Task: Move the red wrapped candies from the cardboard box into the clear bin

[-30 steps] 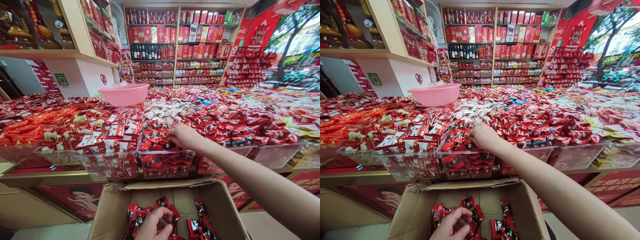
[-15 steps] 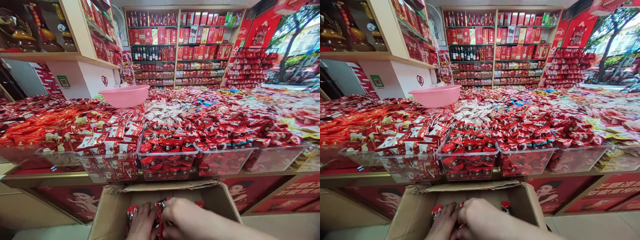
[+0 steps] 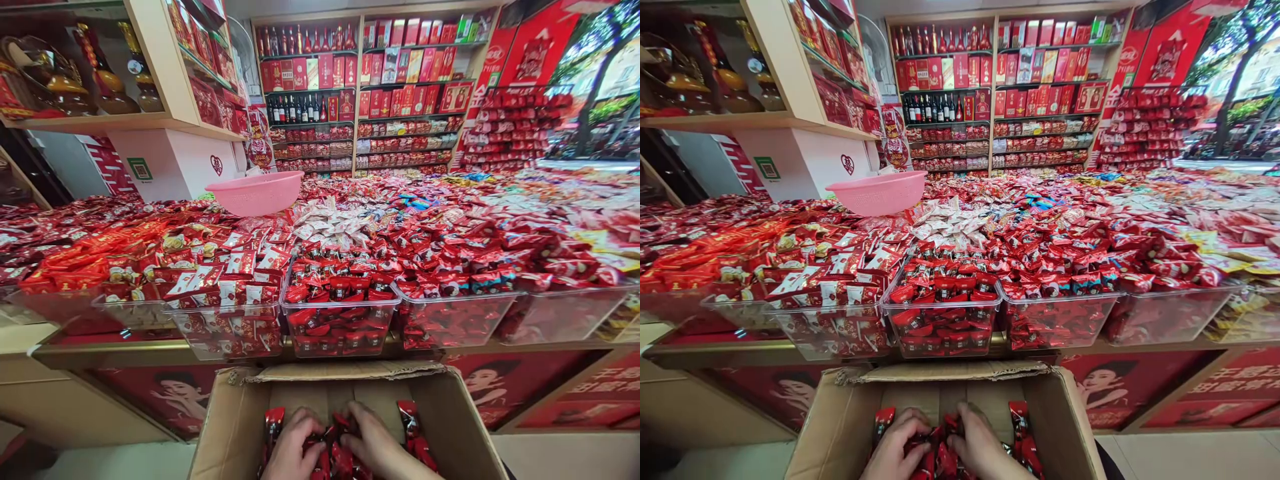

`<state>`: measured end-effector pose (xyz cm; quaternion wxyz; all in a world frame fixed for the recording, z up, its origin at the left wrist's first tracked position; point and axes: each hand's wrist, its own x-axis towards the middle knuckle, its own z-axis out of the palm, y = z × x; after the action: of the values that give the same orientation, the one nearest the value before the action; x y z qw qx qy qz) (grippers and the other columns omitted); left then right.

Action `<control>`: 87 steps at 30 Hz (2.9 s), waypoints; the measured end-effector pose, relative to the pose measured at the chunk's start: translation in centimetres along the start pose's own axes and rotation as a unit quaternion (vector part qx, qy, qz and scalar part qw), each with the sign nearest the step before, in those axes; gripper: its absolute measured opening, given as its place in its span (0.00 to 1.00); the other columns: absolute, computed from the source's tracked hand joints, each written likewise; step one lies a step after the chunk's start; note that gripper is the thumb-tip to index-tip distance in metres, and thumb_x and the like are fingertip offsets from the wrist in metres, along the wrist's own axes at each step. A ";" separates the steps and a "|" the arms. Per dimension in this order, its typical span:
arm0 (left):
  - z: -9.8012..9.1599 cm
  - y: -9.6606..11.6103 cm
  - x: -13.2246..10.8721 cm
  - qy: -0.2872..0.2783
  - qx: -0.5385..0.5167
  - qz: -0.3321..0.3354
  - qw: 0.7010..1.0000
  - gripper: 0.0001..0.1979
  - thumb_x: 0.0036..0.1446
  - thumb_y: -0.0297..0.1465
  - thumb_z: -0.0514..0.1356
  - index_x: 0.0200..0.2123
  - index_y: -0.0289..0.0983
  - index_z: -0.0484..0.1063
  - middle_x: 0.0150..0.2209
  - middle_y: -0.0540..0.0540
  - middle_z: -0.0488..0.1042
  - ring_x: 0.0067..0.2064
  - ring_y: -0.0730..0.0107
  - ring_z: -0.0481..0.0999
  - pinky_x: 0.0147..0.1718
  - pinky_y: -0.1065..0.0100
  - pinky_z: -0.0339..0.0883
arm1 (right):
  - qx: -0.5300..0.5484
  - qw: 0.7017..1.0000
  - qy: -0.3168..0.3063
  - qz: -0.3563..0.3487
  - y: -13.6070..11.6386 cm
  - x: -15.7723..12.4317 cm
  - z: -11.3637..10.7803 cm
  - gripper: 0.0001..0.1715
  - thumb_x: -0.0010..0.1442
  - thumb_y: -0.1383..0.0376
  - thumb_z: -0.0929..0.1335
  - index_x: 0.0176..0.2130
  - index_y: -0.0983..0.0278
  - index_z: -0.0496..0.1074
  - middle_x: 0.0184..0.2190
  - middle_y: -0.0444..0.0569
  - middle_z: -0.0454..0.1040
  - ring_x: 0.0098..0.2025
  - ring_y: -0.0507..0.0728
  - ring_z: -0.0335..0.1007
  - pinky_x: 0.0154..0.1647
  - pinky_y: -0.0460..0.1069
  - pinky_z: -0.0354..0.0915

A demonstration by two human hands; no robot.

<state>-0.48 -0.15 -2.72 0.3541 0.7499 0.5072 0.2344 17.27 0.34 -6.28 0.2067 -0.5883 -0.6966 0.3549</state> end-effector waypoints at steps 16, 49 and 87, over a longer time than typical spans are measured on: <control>0.7 1.0 0.5 -0.018 -0.229 -0.110 0.967 0.15 0.44 0.39 0.57 0.33 0.35 0.70 0.26 0.49 0.72 0.28 0.70 0.68 0.26 0.72 0.62 | 0.504 0.860 -0.002 0.086 -2.8 -0.2 -1.7 0.19 0.39 0.56 0.69 0.25 0.65 0.61 0.20 0.41 0.66 0.21 0.48 0.60 0.21 0.43 0.56; 0.8 0.5 0.5 -0.010 -0.264 -0.040 0.964 0.11 0.49 0.35 0.54 0.37 0.37 0.65 0.35 0.49 0.70 0.38 0.69 0.67 0.39 0.70 0.59 | 0.487 0.866 -0.058 0.096 -1.7 -0.3 -2.6 0.19 0.37 0.59 0.71 0.29 0.67 0.64 0.20 0.42 0.69 0.20 0.48 0.64 0.25 0.46 0.61; 0.5 -0.4 -0.1 -0.035 -0.108 -0.033 0.993 0.12 0.45 0.25 0.51 0.35 0.38 0.67 0.36 0.49 0.71 0.40 0.68 0.67 0.41 0.71 0.58 | -0.157 0.896 0.239 -0.339 -18.3 2.4 -22.1 0.08 0.52 0.67 0.62 0.33 0.63 0.70 0.29 0.44 0.72 0.31 0.49 0.66 0.33 0.45 0.60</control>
<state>-0.43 -0.28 -3.34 0.4587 0.6975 0.4908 0.2494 20.02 7.23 21.50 0.3799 -0.4084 -0.8300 -0.0017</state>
